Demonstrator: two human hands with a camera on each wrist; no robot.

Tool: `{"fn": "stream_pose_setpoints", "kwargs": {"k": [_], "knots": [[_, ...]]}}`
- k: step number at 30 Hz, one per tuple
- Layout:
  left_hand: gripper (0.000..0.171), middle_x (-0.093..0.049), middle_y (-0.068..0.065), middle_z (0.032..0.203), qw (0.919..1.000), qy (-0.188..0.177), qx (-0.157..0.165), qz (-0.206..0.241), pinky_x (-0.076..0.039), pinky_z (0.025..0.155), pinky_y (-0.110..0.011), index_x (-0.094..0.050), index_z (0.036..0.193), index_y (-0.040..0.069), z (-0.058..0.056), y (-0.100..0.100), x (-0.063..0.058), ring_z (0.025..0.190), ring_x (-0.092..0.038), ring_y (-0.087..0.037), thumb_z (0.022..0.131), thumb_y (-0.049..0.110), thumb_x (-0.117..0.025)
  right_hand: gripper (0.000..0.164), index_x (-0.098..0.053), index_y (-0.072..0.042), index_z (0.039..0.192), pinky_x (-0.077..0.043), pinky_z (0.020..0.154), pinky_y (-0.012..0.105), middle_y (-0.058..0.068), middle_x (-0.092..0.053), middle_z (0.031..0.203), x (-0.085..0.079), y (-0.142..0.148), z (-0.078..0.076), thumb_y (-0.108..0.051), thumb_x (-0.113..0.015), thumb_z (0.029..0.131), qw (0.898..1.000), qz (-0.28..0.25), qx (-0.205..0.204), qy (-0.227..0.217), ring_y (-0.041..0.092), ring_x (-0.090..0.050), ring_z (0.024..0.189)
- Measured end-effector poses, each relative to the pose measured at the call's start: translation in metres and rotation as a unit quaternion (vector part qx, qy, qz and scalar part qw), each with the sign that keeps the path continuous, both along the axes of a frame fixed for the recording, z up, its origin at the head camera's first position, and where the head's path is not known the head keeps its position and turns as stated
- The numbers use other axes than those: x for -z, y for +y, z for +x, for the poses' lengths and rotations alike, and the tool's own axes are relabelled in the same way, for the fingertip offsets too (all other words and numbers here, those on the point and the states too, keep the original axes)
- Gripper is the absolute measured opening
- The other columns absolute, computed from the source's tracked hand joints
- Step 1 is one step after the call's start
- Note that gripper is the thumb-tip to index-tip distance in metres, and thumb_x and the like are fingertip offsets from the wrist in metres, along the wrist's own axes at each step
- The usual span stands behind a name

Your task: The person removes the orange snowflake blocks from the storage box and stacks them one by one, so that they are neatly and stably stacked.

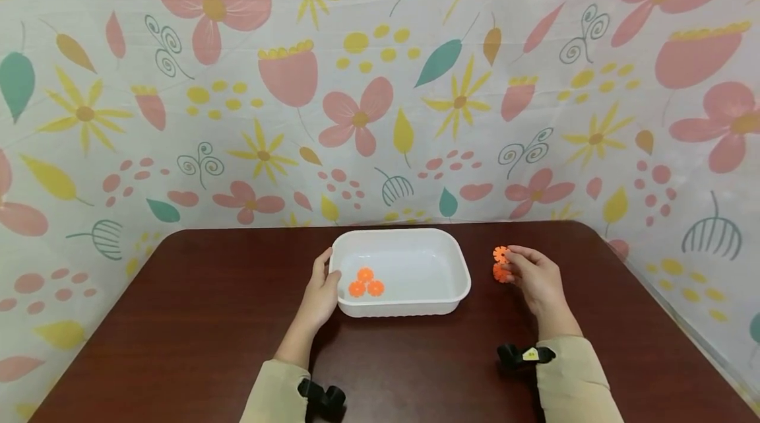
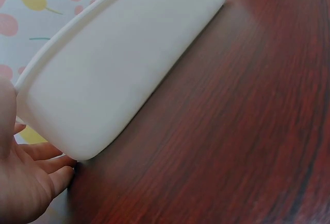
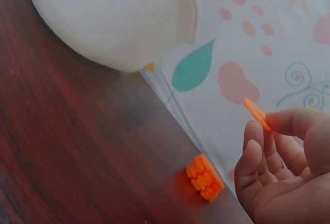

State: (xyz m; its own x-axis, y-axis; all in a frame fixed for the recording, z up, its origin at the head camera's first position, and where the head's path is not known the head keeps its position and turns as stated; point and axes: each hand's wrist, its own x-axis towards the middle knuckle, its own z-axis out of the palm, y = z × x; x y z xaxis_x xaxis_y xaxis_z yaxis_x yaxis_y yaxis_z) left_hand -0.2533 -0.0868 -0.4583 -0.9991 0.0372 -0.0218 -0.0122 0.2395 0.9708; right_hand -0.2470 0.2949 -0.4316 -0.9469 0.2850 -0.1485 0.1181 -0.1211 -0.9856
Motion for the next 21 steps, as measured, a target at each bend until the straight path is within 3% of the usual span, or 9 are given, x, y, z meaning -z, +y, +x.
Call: {"fn": "stream_pose_setpoints", "kwargs": {"k": [10, 16, 21], "knots": [[0.053, -0.041, -0.021, 0.143, 1.0000, 0.001, -0.002, 0.001, -0.039, 0.102, -0.051, -0.021, 0.150, 0.018, 0.0038, -0.0031, 0.0012, 0.125, -0.047, -0.035, 0.099, 0.019, -0.036, 0.026, -0.060, -0.012, 0.115, -0.048, 0.056, 0.020, -0.011, -0.063, 0.081, 0.0058, 0.0057, 0.0030, -0.022, -0.063, 0.091, 0.999, 0.010, 0.027, -0.037, 0.002, -0.061, 0.069], [0.052, -0.040, -0.019, 0.144, 1.0000, -0.003, 0.003, -0.007, -0.039, 0.102, -0.052, -0.020, 0.150, 0.020, 0.0026, -0.0046, 0.0015, 0.127, -0.046, -0.035, 0.100, 0.022, -0.035, 0.027, -0.060, -0.012, 0.115, -0.049, 0.059, 0.020, -0.012, -0.063, 0.082, 0.0080, 0.0078, 0.0028, -0.023, -0.063, 0.091, 0.999, 0.006, 0.028, -0.042, 0.003, -0.062, 0.071], [0.052, -0.039, -0.017, 0.144, 1.0000, -0.004, 0.007, -0.005, -0.038, 0.102, -0.052, -0.019, 0.150, 0.023, -0.0009, -0.0032, 0.0007, 0.127, -0.045, -0.034, 0.100, 0.024, -0.034, 0.019, -0.064, -0.015, 0.108, -0.051, 0.061, 0.020, -0.011, -0.064, 0.081, 0.0092, 0.0111, 0.0022, -0.022, -0.064, 0.090, 0.999, 0.001, 0.033, -0.040, 0.002, -0.062, 0.071]]}}
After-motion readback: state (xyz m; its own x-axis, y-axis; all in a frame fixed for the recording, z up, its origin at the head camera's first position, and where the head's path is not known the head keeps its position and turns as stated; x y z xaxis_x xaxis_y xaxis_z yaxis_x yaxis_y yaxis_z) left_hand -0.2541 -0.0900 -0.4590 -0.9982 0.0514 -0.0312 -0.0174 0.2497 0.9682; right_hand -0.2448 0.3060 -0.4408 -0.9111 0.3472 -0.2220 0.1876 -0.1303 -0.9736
